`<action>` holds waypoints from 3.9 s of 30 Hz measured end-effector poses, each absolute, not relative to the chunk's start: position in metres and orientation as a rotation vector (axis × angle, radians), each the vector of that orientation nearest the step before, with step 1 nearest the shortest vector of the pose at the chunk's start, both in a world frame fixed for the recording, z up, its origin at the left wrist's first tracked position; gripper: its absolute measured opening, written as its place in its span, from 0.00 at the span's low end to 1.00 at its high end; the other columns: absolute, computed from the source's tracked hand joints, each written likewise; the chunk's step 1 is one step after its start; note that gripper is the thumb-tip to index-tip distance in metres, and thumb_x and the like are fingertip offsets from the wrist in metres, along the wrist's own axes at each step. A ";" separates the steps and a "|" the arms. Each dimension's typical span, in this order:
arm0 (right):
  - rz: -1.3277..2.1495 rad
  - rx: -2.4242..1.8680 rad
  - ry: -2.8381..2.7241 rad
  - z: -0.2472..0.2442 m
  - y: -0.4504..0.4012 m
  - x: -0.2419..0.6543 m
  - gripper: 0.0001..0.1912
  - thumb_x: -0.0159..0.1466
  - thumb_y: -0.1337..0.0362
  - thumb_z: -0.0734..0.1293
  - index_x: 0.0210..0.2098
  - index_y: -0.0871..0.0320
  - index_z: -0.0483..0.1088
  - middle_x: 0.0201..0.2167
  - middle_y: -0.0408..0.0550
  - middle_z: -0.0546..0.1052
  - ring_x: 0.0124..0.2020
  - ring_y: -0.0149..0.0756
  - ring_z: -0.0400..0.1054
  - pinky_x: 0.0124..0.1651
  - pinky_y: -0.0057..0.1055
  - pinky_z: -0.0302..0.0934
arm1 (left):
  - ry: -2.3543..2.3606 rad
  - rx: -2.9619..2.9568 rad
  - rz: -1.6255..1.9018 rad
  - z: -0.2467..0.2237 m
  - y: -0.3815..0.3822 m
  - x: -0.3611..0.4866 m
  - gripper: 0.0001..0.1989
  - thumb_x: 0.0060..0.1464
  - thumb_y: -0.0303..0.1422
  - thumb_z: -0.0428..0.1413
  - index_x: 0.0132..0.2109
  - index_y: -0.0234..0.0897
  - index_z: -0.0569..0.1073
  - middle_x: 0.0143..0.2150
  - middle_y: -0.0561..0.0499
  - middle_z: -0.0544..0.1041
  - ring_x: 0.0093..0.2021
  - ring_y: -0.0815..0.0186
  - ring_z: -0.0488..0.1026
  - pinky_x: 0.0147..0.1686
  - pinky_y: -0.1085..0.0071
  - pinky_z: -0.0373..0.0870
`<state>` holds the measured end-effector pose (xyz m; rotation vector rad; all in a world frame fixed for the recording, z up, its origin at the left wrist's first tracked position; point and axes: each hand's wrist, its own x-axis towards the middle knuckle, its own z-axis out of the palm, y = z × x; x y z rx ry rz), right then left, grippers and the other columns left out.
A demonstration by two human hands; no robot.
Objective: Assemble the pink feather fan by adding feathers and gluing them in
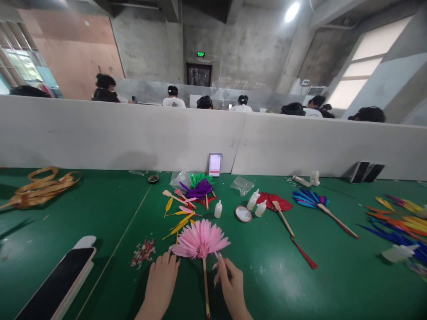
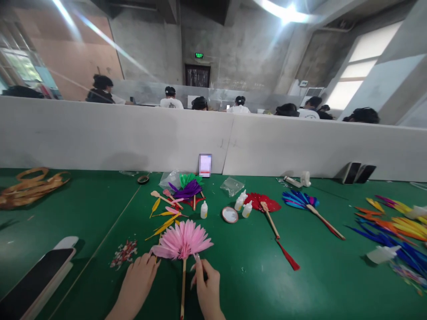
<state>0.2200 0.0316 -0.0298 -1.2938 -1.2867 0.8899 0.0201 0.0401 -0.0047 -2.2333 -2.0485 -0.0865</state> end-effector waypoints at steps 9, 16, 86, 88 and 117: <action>0.928 -1.269 -1.293 -0.030 0.037 0.220 0.22 0.65 0.51 0.58 0.23 0.59 0.68 0.10 0.39 0.65 0.13 0.28 0.62 0.19 0.22 0.56 | -1.897 -2.304 0.194 -0.006 0.046 0.018 0.20 0.57 0.18 0.41 0.45 0.33 0.75 0.41 0.40 0.75 0.38 0.55 0.74 0.37 0.59 0.69; 0.892 -1.281 -1.202 -0.033 0.032 0.220 0.21 0.65 0.51 0.57 0.25 0.59 0.68 0.10 0.38 0.64 0.13 0.29 0.61 0.19 0.23 0.55 | -2.065 -2.320 0.090 0.008 0.047 0.004 0.17 0.59 0.23 0.41 0.41 0.32 0.75 0.32 0.43 0.76 0.32 0.59 0.76 0.31 0.67 0.68; 1.016 -1.025 -1.278 0.026 0.165 0.217 0.28 0.60 0.44 0.61 0.13 0.57 0.58 0.08 0.37 0.58 0.11 0.25 0.53 0.17 0.25 0.48 | -1.900 -2.564 -1.905 0.024 0.151 0.086 0.17 0.60 0.38 0.46 0.26 0.35 0.68 0.18 0.57 0.63 0.20 0.71 0.62 0.24 0.75 0.58; 0.971 -1.037 -1.252 0.026 0.164 0.217 0.28 0.60 0.44 0.61 0.14 0.57 0.59 0.09 0.37 0.59 0.11 0.25 0.53 0.17 0.25 0.49 | -2.012 -2.513 -2.090 0.025 0.153 0.085 0.17 0.59 0.40 0.47 0.28 0.34 0.69 0.16 0.58 0.60 0.18 0.72 0.59 0.21 0.76 0.56; 1.336 -0.961 -1.213 0.029 0.160 0.211 0.28 0.60 0.42 0.60 0.14 0.56 0.61 0.07 0.38 0.59 0.10 0.27 0.54 0.17 0.26 0.50 | -2.043 -2.347 -2.337 0.025 0.152 0.088 0.13 0.53 0.41 0.54 0.37 0.35 0.70 0.24 0.53 0.73 0.21 0.69 0.69 0.23 0.75 0.66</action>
